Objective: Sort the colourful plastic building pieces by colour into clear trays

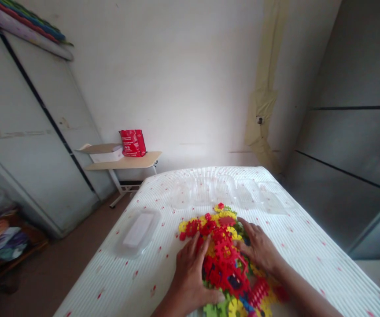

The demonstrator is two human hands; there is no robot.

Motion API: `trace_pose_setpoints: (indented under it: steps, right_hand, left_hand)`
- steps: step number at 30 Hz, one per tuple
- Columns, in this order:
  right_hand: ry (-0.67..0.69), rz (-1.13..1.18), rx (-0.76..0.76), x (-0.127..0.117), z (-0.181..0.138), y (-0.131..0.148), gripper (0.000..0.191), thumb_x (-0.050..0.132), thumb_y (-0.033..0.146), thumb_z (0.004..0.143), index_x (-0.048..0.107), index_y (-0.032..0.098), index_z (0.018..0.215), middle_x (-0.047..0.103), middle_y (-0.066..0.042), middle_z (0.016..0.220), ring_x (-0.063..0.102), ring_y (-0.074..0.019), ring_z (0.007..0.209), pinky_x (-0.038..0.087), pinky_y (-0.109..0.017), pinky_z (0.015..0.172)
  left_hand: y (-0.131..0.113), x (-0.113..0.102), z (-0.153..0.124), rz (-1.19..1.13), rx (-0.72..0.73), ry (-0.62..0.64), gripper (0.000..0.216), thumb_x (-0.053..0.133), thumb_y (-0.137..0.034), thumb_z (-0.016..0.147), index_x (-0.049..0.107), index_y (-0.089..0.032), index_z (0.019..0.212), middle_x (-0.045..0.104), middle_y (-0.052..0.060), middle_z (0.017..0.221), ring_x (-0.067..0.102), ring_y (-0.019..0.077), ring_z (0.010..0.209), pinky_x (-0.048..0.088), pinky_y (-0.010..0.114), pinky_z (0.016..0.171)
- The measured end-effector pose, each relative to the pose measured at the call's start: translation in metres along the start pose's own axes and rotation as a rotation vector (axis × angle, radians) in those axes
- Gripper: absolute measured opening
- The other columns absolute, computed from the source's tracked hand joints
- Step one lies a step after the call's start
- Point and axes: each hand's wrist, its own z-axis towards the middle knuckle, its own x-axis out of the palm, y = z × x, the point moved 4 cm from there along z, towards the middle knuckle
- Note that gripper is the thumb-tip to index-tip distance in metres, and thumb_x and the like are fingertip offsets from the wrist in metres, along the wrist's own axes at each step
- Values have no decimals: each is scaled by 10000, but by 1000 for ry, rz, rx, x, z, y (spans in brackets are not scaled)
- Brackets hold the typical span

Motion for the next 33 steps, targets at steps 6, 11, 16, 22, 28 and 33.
trace_pose_setpoints:
  steps: [6, 11, 16, 22, 28, 33]
  right_hand:
    - [45, 275, 36, 7, -4, 21, 642, 503, 496, 767, 410, 200, 1329, 568, -117, 1170, 545, -260, 1062, 412, -391, 929]
    - [36, 630, 106, 18, -5, 24, 625, 570, 413, 714, 431, 229, 1295, 512, -95, 1266, 481, -256, 1161, 357, -397, 999]
    - [28, 965, 287, 23, -5, 25, 661, 667, 379, 595, 491, 217, 1212, 513, -97, 1283, 450, -285, 1197, 344, -429, 1010]
    - [137, 1411, 383, 25, -5, 45, 628, 713, 270, 527, 522, 233, 1124, 650, -61, 1086, 619, -276, 950, 472, -409, 834]
    - [116, 1526, 397, 27, 7, 60, 636, 746, 239, 554, 506, 224, 1142, 702, -31, 912, 668, -226, 766, 505, -354, 721]
    - [73, 1486, 352, 21, 20, 80, 598, 762, 275, 557, 537, 207, 1107, 704, -18, 872, 662, -206, 729, 513, -345, 721]
  left_hand:
    - [-10, 10, 7, -16, 34, -100, 1115, 781, -414, 374, 338, -211, 1377, 274, 145, 1463, 301, 379, 1289, 257, 506, 1049]
    - [-19, 4, 5, -93, 193, -317, 920, 723, -370, 547, 346, -196, 1368, 356, 145, 1413, 370, 334, 1262, 333, 476, 1031]
    - [-14, 3, 4, -260, 208, -333, 653, 566, -293, 765, 338, -260, 1376, 365, 91, 1424, 365, 267, 1286, 336, 427, 1051]
    - [-11, 17, 21, -549, 150, -289, 766, 684, -264, 639, 390, -253, 1346, 426, 72, 1389, 373, 289, 1279, 306, 435, 1072]
    - [-22, 9, 26, -794, 32, -348, 840, 672, -131, 593, 349, -219, 1363, 472, 106, 1340, 462, 266, 1210, 365, 379, 1035]
    - [-23, -6, 21, -1057, -58, -364, 812, 650, -72, 572, 379, -221, 1323, 517, 92, 1299, 513, 247, 1159, 436, 332, 959]
